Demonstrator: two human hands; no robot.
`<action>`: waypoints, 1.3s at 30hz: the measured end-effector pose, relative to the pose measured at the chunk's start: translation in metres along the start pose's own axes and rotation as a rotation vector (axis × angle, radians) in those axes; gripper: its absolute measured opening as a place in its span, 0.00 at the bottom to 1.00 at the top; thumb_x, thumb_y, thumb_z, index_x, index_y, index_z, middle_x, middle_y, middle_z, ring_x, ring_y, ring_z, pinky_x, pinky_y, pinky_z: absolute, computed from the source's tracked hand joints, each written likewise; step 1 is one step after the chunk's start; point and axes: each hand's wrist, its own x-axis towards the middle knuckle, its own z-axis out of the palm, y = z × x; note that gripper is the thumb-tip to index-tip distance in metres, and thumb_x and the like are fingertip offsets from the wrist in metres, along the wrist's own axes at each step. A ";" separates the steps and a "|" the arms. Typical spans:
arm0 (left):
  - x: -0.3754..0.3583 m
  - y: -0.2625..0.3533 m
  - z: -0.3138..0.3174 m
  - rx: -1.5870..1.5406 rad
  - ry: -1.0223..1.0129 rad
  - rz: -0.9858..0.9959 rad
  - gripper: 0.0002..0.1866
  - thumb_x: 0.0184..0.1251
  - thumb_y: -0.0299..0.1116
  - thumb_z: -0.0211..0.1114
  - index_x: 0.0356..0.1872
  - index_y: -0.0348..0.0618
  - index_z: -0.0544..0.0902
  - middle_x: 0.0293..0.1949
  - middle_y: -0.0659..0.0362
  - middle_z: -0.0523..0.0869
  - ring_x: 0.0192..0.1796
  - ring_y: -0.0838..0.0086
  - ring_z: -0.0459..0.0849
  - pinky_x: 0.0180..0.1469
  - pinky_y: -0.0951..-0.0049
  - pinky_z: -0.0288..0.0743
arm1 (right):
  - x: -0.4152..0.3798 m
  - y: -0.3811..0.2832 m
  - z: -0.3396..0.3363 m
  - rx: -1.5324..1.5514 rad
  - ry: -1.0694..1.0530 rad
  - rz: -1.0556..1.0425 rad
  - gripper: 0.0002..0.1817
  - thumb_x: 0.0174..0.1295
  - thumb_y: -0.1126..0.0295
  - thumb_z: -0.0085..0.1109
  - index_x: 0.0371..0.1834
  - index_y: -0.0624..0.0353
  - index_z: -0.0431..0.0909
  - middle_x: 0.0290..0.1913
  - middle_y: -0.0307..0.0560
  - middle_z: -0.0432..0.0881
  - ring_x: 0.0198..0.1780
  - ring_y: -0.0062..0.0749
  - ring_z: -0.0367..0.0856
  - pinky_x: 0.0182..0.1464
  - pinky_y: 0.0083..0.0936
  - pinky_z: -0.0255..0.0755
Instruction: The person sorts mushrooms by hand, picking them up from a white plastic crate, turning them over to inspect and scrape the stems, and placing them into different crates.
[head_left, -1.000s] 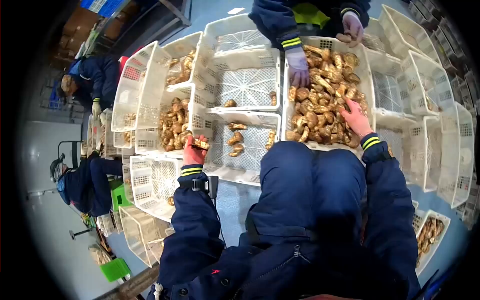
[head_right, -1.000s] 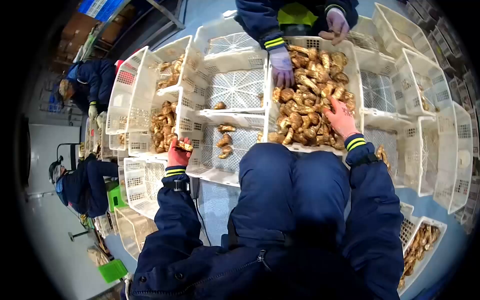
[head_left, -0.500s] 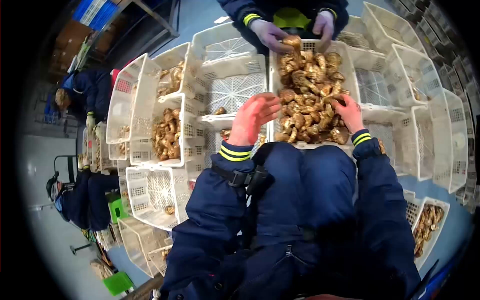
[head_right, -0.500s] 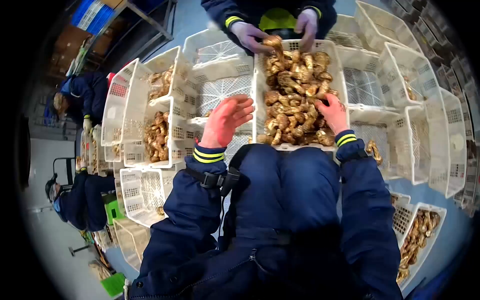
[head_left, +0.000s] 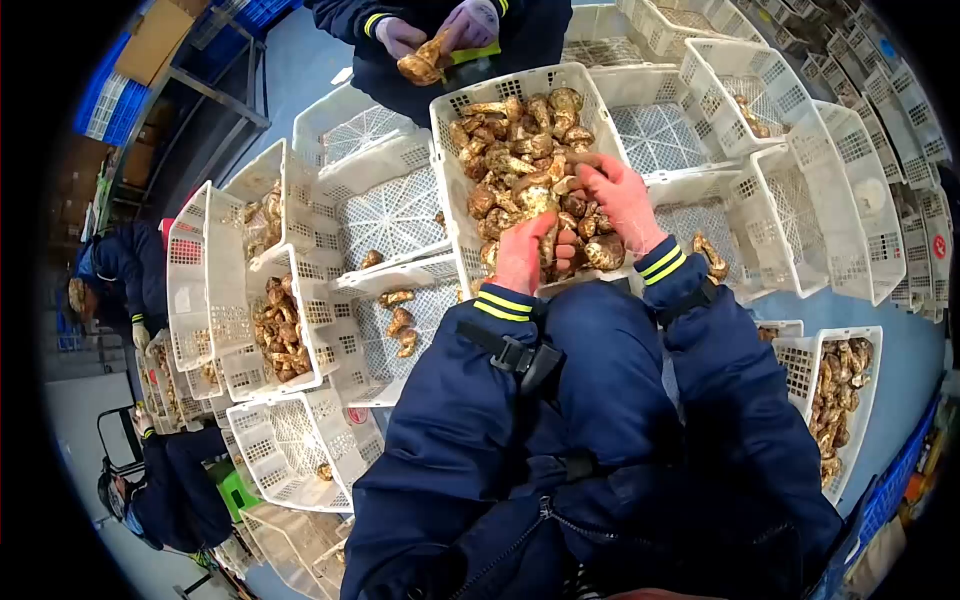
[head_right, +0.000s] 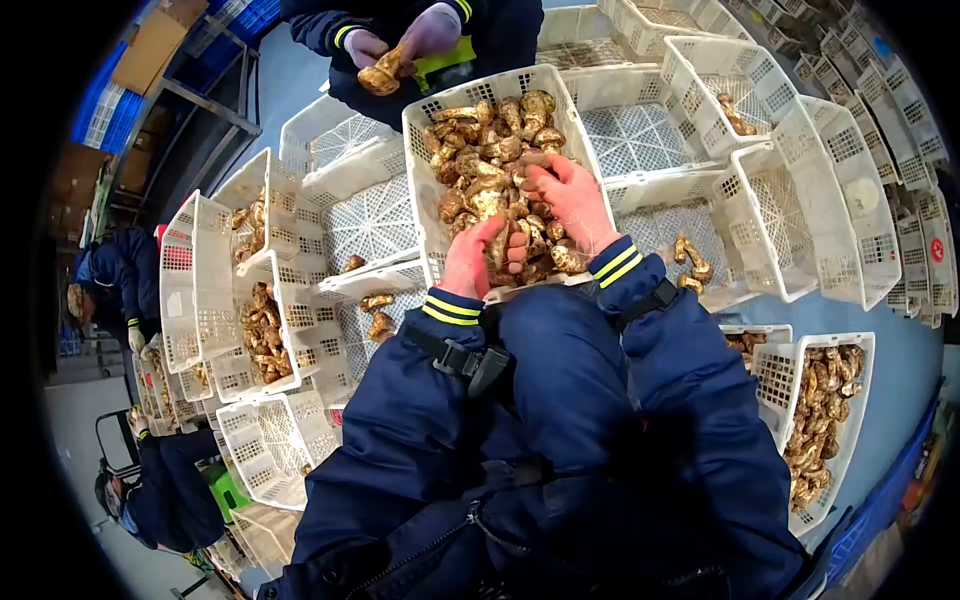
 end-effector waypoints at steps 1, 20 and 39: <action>-0.001 0.005 -0.004 -0.071 -0.120 -0.032 0.11 0.66 0.37 0.49 0.36 0.42 0.76 0.25 0.60 0.80 0.22 0.75 0.77 0.25 0.76 0.72 | 0.002 -0.001 -0.003 -0.001 0.003 0.000 0.16 0.63 0.68 0.50 0.52 0.63 0.73 0.40 0.40 0.79 0.38 0.20 0.76 0.42 0.16 0.70; -0.003 -0.002 0.001 0.727 0.148 0.339 0.16 0.56 0.41 0.64 0.31 0.34 0.77 0.23 0.64 0.76 0.27 0.82 0.68 0.30 0.78 0.63 | 0.000 -0.007 0.012 -0.375 -0.097 -0.024 0.23 0.60 0.60 0.54 0.54 0.63 0.70 0.43 0.44 0.78 0.42 0.22 0.73 0.44 0.20 0.69; 0.020 -0.015 -0.014 0.461 0.168 0.448 0.14 0.63 0.31 0.58 0.48 0.35 0.73 0.37 0.58 0.81 0.33 0.80 0.79 0.31 0.85 0.70 | -0.009 0.028 -0.023 -0.090 0.038 0.331 0.13 0.57 0.63 0.59 0.38 0.61 0.77 0.26 0.34 0.74 0.27 0.16 0.69 0.27 0.17 0.64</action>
